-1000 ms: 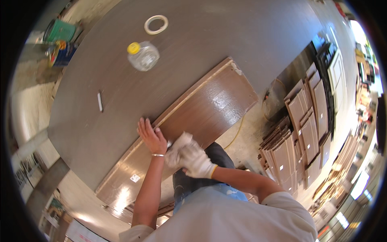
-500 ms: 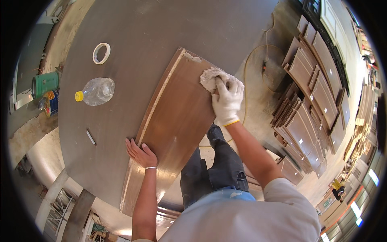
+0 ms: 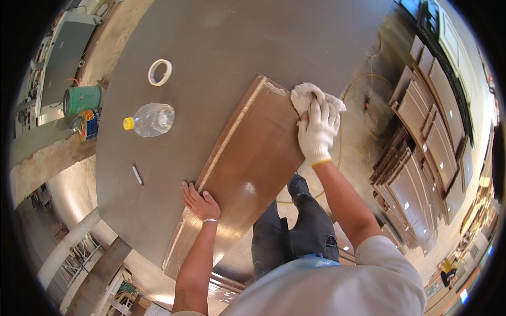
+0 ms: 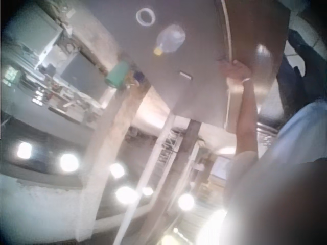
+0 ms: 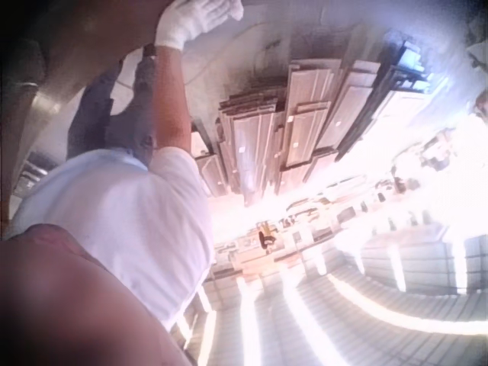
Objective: The person wipes the surface of flat wooden panels with a white cloth, then stacks them. They repeat this process for several panels, occasionally flipping them over to wipe the other side. The person also pours liquid from a plastic bottle onto the cloth and continues wiping.
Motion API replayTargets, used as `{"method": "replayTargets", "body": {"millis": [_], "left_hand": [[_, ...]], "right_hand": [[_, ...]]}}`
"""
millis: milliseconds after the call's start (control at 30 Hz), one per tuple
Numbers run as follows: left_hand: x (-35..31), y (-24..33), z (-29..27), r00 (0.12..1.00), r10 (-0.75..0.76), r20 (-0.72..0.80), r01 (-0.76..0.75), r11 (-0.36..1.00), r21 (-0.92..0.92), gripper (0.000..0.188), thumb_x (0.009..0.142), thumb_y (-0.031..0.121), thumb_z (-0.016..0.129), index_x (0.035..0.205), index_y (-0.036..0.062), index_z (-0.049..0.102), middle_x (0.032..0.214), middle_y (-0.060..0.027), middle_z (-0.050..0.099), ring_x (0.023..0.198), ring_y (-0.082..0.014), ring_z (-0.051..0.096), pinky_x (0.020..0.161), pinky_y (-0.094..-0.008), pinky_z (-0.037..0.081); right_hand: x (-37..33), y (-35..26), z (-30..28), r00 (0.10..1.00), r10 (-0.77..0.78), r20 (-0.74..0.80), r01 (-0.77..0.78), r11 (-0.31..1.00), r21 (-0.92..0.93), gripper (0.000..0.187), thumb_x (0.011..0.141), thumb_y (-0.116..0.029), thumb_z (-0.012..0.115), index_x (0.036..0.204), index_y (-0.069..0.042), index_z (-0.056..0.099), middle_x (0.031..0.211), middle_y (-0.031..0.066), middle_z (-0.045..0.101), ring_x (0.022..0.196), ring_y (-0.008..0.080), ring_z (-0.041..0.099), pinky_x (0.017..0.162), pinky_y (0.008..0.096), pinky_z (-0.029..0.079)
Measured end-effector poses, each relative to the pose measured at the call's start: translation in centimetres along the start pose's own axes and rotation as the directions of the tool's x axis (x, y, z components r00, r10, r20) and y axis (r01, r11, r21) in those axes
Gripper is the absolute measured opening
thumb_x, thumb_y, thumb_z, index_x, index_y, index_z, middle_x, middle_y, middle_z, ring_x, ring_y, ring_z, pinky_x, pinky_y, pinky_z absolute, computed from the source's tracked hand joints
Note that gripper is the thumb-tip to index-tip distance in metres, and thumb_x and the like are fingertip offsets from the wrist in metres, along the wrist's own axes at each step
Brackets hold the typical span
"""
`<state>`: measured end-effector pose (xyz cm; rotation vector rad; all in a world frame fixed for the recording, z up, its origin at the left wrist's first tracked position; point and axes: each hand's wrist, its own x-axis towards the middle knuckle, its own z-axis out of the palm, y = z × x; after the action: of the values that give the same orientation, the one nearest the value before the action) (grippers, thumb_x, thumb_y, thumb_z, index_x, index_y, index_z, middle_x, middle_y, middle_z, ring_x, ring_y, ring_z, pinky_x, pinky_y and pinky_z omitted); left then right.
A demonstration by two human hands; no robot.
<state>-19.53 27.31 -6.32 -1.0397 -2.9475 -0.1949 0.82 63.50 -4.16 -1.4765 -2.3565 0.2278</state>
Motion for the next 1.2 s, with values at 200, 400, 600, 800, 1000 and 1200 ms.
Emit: {"method": "replayTargets", "body": {"millis": [200, 400, 600, 800, 1000, 1200], "left_hand": [[0.1, 0.2, -0.9, 0.995, -0.062, 0.072, 0.066, 0.996, -0.057, 0.064, 0.097, 0.025, 0.057, 0.152, -0.0023, 0.04, 0.167, -0.0223, 0.035, 0.155, -0.045, 0.029, 0.124, -0.0606, 0.024], [13.1, -1.2, -1.1, 0.968, -0.17, -0.187, 0.038, 0.829, -0.557, 0.092, 0.087, 0.019, 0.079, 0.161, -0.0027, 0.028, 0.168, -0.0281, 0.03, 0.156, -0.0435, 0.028, 0.128, -0.0518, 0.023], [29.2, -1.0, -3.2, 0.985, -0.134, 0.109, 0.17, 0.63, -0.758, 0.077, 0.087, 0.03, 0.086, 0.148, 0.002, 0.049, 0.15, -0.0209, 0.053, 0.145, -0.036, 0.048, 0.122, -0.0438, 0.037], [27.2, 9.3, -9.2, 0.767, 0.635, -0.091, -0.64, 0.766, -0.062, 0.048, 0.075, 0.009, 0.08, 0.12, 0.007, 0.065, 0.122, -0.0151, 0.065, 0.122, -0.0357, 0.059, 0.113, -0.0518, 0.043], [23.7, 18.6, -13.4, 0.578, 0.815, -0.041, -0.813, 0.579, 0.06, 0.027, 0.081, 0.005, 0.068, 0.108, 0.0084, 0.068, 0.111, -0.0101, 0.065, 0.119, -0.031, 0.06, 0.114, -0.0522, 0.041], [24.6, 21.0, -16.6, 0.598, 0.8, -0.057, -0.794, 0.6, 0.1, 0.021, 0.082, 0.004, 0.066, 0.102, 0.0094, 0.068, 0.107, -0.0065, 0.066, 0.117, -0.0288, 0.061, 0.112, -0.0526, 0.042]], "right_hand": [[-0.6, -2.2, -0.9, 0.969, -0.192, 0.153, 0.181, 0.98, 0.087, 0.063, 0.076, -0.02, 0.079, 0.134, -0.007, 0.06, 0.151, 0.019, 0.054, 0.147, 0.0422, 0.04, 0.12, 0.0618, 0.028], [1.7, -0.7, -0.9, 0.919, 0.056, 0.39, -0.316, 0.697, 0.644, 0.046, 0.087, -0.003, 0.074, 0.132, -0.006, 0.065, 0.133, 0.0137, 0.068, 0.116, 0.0294, 0.066, 0.102, 0.0436, 0.054], [-2.2, -2.3, -2.6, 0.63, -0.041, 0.776, -0.578, -0.693, 0.432, 0.05, 0.104, -0.025, 0.063, 0.149, -0.008, 0.052, 0.14, 0.0131, 0.065, 0.13, 0.0352, 0.062, 0.11, 0.0524, 0.052], [-2.3, -4.1, -2.3, 0.495, -0.029, 0.868, -0.539, -0.794, 0.281, 0.061, 0.101, -0.034, 0.064, 0.155, -0.013, 0.046, 0.152, 0.0131, 0.056, 0.137, 0.0388, 0.056, 0.112, 0.0562, 0.049], [-2.2, -4.9, -2.0, 0.701, -0.111, 0.704, -0.544, -0.722, 0.428, 0.069, 0.098, -0.026, 0.07, 0.158, -0.009, 0.041, 0.147, 0.0106, 0.058, 0.134, 0.0314, 0.058, 0.11, 0.0472, 0.052], [-0.8, -6.5, -4.2, 0.724, -0.175, 0.667, -0.575, -0.688, 0.443, 0.073, 0.098, -0.025, 0.07, 0.161, -0.007, 0.037, 0.147, 0.0111, 0.057, 0.132, 0.0288, 0.06, 0.108, 0.0431, 0.054]]}}
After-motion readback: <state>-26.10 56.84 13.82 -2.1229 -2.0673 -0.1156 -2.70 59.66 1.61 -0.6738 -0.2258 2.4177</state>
